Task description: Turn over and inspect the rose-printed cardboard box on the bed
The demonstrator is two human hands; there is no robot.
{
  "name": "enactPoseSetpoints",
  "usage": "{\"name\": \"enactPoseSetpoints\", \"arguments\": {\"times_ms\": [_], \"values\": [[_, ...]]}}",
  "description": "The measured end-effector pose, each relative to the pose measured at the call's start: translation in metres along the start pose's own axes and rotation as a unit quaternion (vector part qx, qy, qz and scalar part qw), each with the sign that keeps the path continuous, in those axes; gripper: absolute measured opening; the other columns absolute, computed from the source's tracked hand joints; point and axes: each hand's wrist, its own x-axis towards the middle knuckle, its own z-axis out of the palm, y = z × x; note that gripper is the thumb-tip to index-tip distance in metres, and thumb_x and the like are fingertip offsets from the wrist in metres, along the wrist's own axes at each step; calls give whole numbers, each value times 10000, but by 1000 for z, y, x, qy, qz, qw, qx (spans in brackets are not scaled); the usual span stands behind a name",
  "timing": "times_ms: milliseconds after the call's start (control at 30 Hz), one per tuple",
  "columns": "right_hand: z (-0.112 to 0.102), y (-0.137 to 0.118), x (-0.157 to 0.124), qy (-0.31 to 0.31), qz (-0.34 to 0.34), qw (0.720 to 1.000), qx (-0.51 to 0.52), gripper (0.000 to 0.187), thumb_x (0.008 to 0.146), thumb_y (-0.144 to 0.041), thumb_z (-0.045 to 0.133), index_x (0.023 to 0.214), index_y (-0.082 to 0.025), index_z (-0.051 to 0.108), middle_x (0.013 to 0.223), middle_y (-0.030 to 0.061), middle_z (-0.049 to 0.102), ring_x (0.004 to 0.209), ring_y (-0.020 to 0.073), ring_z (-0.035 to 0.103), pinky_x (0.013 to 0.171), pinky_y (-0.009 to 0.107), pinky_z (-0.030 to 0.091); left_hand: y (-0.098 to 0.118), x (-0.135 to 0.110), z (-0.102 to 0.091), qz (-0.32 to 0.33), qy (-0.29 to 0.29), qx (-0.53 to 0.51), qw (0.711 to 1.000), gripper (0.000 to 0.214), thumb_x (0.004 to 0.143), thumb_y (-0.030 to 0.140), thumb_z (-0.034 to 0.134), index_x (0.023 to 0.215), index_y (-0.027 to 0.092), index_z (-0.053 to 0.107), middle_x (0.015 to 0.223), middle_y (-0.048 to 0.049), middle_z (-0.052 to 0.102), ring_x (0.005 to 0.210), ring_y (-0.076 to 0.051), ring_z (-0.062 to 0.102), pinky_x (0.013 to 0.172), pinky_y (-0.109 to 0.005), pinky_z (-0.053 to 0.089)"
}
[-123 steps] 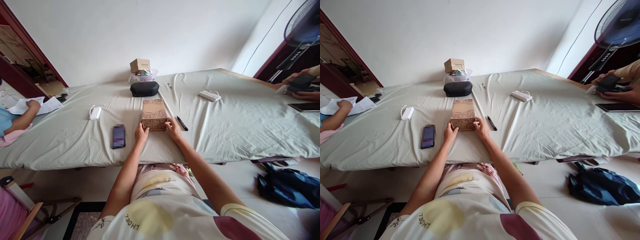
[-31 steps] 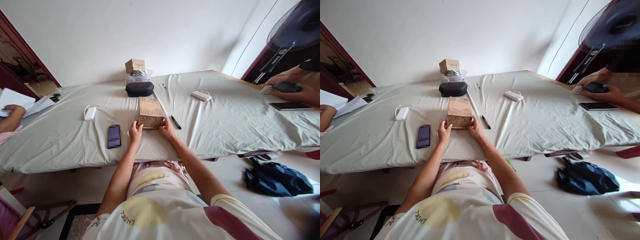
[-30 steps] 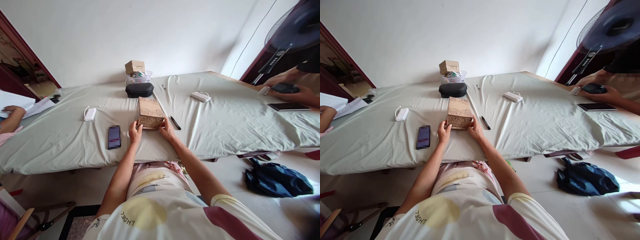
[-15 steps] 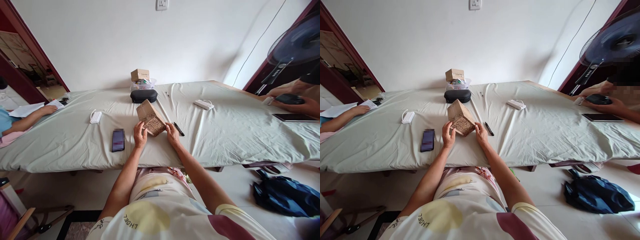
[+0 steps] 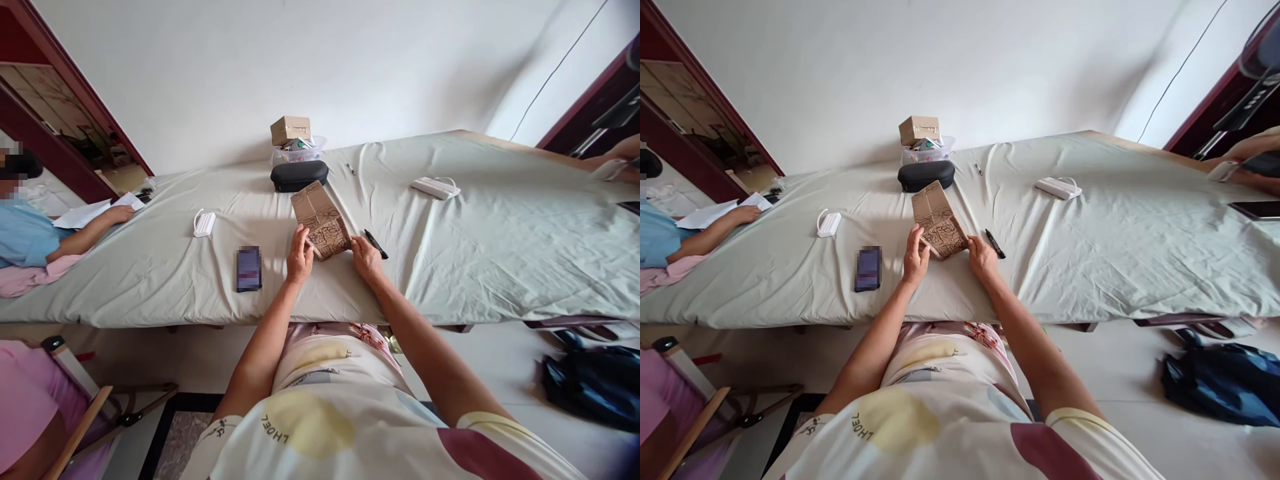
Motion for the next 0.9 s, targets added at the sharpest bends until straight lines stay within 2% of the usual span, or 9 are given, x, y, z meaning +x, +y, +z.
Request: {"name": "enactPoseSetpoints", "arguments": {"times_ms": [133, 233, 400, 500, 700, 900], "values": [[-1, -1, 1, -5, 13, 1000, -23, 478, 1075, -464, 360, 1213, -204, 736, 1049, 113, 800, 1026, 288, 726, 921, 399, 556, 7, 9, 0, -7, -26, -4, 1000, 470, 1082, 356, 399, 1534, 240, 454, 1636, -143, 467, 1572, -237, 397, 1302, -433, 358], [-3, -2, 3, -37, 43, 997, -60, 425, 1074, -413, 370, 1166, -220, 737, 930, 96, 791, 936, 273, 727, 858, 378, 550, 11, 18, 0, -9, -47, -8, 999, 453, 1064, 304, 420, 1510, 244, 470, 1625, -130, 482, 1570, -235, 398, 1322, -440, 325], [-1, -4, 2, -72, 32, 991, -113, 376, 1051, -369, 411, 993, -196, 740, 1007, 153, 769, 946, 288, 711, 842, 386, 518, 12, 32, 1, -6, -69, 2, 998, 428, 1051, 282, 424, 1471, 245, 502, 1598, -122, 509, 1549, -233, 425, 1322, -438, 324], [4, -3, 1, -70, 18, 990, -117, 331, 1025, -342, 461, 903, -199, 733, 970, 164, 755, 929, 295, 700, 859, 395, 508, 11, 38, 1, 3, -74, 10, 997, 400, 1061, 303, 404, 1432, 230, 536, 1563, -140, 538, 1522, -247, 457, 1314, -452, 334], [12, 3, 2, -53, 1, 993, -109, 374, 1016, -388, 434, 907, -212, 745, 907, 161, 751, 902, 304, 696, 839, 404, 518, 8, 44, 3, 14, -49, 38, 998, 349, 1083, 347, 376, 1315, 209, 597, 1453, -163, 597, 1434, -241, 541, 1273, -442, 391], [11, 2, 1, -55, -1, 993, -108, 375, 1010, -388, 439, 865, -209, 736, 925, 161, 764, 885, 294, 705, 829, 395, 514, 4, 51, 4, 8, -66, 35, 997, 331, 1078, 360, 393, 1278, 210, 610, 1444, -173, 587, 1416, -261, 542, 1266, -464, 383]]}}
